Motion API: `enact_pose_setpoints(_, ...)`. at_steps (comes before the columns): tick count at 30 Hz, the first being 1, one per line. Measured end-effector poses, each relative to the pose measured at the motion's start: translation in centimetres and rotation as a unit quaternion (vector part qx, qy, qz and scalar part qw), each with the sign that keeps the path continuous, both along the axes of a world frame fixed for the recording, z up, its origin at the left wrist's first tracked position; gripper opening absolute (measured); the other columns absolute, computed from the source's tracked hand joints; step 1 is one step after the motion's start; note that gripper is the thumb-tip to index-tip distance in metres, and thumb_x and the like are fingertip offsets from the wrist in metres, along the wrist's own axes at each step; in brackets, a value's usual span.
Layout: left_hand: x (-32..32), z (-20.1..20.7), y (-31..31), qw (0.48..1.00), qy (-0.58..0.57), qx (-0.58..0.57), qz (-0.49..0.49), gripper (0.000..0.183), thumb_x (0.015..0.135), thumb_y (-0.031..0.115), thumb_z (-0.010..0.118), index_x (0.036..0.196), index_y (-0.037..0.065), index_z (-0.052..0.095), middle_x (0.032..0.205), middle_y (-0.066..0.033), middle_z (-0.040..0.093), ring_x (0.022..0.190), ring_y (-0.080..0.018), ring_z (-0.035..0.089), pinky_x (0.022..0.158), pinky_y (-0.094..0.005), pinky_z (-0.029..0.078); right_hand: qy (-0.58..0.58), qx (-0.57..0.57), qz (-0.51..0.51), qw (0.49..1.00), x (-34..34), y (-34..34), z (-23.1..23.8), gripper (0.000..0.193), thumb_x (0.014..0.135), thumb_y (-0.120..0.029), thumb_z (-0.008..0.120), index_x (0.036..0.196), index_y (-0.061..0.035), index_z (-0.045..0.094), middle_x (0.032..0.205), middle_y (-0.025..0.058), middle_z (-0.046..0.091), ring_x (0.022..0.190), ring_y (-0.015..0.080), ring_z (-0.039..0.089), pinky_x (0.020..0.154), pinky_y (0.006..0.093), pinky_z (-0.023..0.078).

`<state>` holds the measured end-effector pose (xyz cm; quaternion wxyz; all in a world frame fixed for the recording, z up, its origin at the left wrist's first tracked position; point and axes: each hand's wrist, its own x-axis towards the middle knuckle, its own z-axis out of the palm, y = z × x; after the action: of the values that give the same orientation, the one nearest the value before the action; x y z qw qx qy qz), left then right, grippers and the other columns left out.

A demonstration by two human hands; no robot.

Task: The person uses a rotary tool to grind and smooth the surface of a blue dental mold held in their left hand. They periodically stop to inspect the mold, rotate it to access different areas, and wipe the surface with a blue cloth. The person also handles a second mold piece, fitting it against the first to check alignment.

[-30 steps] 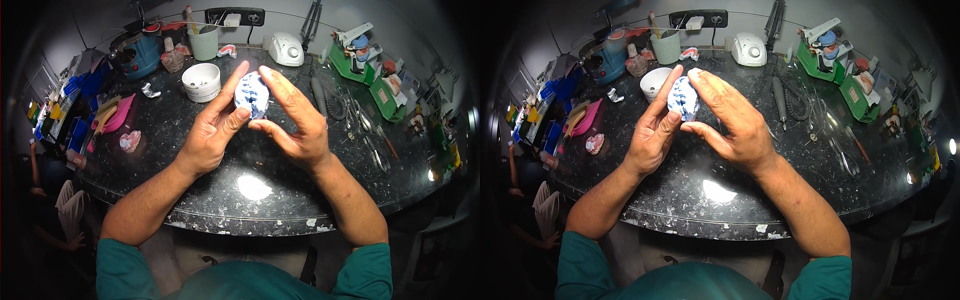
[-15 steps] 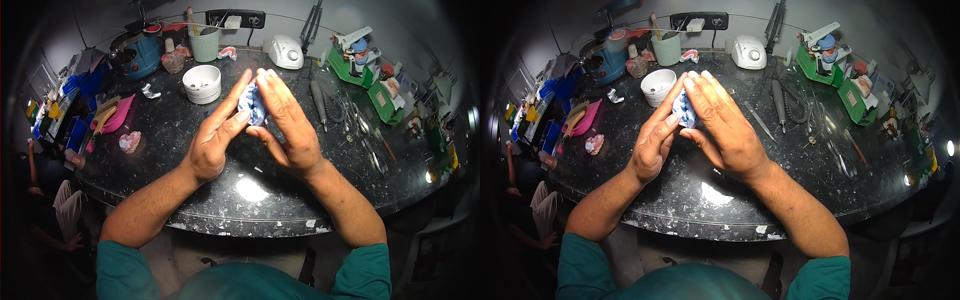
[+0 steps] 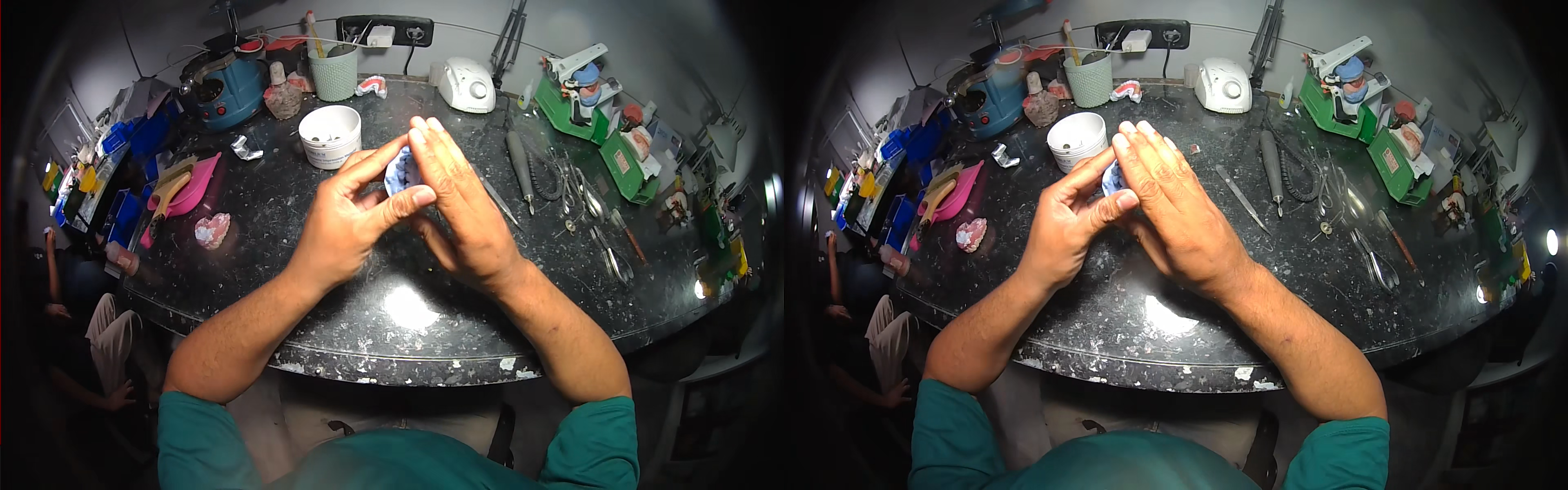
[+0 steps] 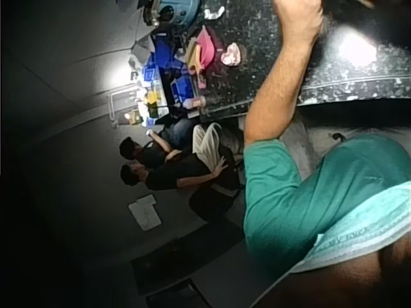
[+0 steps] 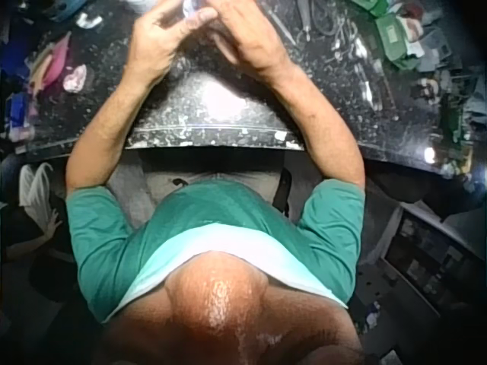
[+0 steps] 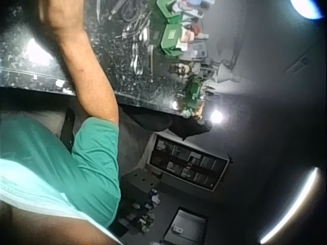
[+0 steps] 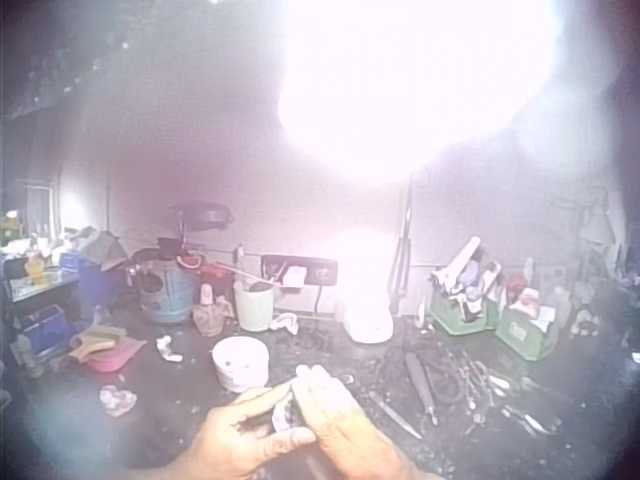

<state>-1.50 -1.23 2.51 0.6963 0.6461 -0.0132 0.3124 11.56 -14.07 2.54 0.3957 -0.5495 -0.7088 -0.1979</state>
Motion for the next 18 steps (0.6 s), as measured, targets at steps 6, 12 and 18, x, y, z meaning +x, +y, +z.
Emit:
enact_pose_setpoints(6, -0.8, 0.7, 1.4, 0.997, 0.034, 0.075, 0.012, 0.053, 0.086, -0.004, 0.071, 0.137, -0.006, 0.054, 0.128, -0.0106, 0.059, 0.12, -0.0171, 0.06, 0.104, -0.0313, 0.051, 0.101, -0.01, 0.077, 0.992, 0.9, 0.3, 0.0, 0.077, 0.085, -0.006, 0.075, 0.153, -0.0001, 0.038, 0.153, 0.0212, 0.044, 0.144, 0.0369, 0.041, 0.12, 0.0457, 0.033)
enact_pose_setpoints(12, -1.2, 1.6, 1.8, 0.983, -0.093, 0.155, 0.029, 0.058, 0.074, -0.012, 0.061, 0.132, -0.004, 0.058, 0.126, -0.0114, 0.063, 0.121, -0.0204, 0.061, 0.109, -0.0342, 0.048, 0.365, -0.089, 0.126, 0.918, 1.5, -1.1, 1.5, 0.066, 0.077, -0.017, 0.089, 0.133, 0.0025, 0.061, 0.123, 0.0155, 0.066, 0.118, 0.0231, 0.064, 0.103, 0.0372, 0.052)
enact_pose_setpoints(18, -1.0, 1.2, 2.1, 0.913, -0.175, 0.352, 0.109, 0.063, 0.068, -0.01, 0.062, 0.131, -0.004, 0.06, 0.131, -0.0143, 0.06, 0.122, -0.0221, 0.06, 0.11, -0.0349, 0.046, 0.12, 0.069, 0.072, 0.988, 1.1, -1.5, 2.6, 0.064, 0.071, -0.017, 0.091, 0.128, 0.0001, 0.067, 0.121, 0.0152, 0.07, 0.111, 0.0272, 0.068, 0.097, 0.0363, 0.055)
